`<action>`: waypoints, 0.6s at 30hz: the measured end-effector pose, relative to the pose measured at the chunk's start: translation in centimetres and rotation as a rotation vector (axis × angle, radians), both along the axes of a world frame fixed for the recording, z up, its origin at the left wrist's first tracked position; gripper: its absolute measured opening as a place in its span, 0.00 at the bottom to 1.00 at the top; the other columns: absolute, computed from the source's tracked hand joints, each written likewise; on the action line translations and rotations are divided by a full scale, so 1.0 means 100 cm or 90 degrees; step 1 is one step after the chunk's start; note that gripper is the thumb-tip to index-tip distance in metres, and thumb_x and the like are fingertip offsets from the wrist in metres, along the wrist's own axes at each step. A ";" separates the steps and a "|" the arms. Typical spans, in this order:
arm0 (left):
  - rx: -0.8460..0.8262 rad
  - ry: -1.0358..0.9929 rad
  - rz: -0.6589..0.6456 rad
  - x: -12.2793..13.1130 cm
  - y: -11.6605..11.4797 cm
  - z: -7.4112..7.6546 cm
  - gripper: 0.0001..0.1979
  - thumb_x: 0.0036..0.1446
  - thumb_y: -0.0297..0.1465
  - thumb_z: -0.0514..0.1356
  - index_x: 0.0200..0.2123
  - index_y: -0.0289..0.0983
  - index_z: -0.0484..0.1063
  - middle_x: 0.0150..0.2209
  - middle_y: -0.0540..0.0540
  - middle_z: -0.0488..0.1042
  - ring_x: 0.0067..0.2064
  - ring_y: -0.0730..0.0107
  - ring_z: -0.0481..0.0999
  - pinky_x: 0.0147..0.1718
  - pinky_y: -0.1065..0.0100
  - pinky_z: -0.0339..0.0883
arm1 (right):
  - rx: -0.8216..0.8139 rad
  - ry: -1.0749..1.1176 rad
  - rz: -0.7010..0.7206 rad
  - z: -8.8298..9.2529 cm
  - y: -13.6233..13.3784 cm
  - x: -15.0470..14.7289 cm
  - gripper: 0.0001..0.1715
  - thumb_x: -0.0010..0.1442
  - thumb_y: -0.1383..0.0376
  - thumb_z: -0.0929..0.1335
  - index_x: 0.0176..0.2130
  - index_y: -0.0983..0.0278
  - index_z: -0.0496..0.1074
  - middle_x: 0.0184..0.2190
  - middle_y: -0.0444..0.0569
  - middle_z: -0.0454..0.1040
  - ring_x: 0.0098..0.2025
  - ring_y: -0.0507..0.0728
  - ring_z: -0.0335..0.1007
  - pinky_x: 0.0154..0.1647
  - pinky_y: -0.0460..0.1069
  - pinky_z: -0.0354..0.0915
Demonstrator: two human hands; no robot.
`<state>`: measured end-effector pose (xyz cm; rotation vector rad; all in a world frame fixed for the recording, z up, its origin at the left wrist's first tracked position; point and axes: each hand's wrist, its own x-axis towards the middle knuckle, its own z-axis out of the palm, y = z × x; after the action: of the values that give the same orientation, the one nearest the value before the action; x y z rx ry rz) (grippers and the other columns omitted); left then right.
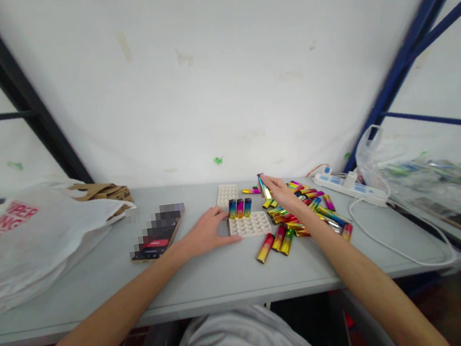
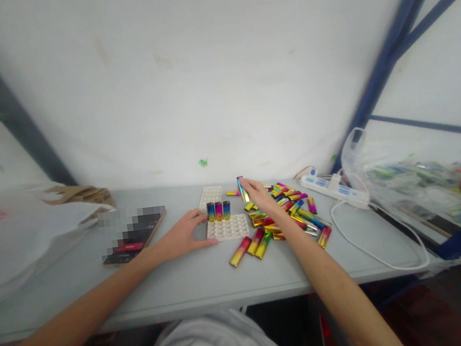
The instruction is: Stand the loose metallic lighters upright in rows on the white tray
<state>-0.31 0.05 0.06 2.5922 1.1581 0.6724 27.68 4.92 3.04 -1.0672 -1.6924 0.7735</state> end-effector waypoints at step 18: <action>0.003 -0.012 0.000 0.001 -0.002 0.002 0.28 0.51 0.54 0.68 0.46 0.40 0.75 0.47 0.41 0.74 0.51 0.52 0.74 0.54 0.54 0.69 | -0.064 -0.019 -0.068 -0.006 -0.011 -0.023 0.28 0.61 0.43 0.64 0.23 0.59 0.55 0.17 0.38 0.51 0.20 0.50 0.47 0.21 0.47 0.46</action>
<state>-0.17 -0.10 0.29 2.5839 1.1519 0.6998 25.42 3.85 2.41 -1.2336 -1.6211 0.7842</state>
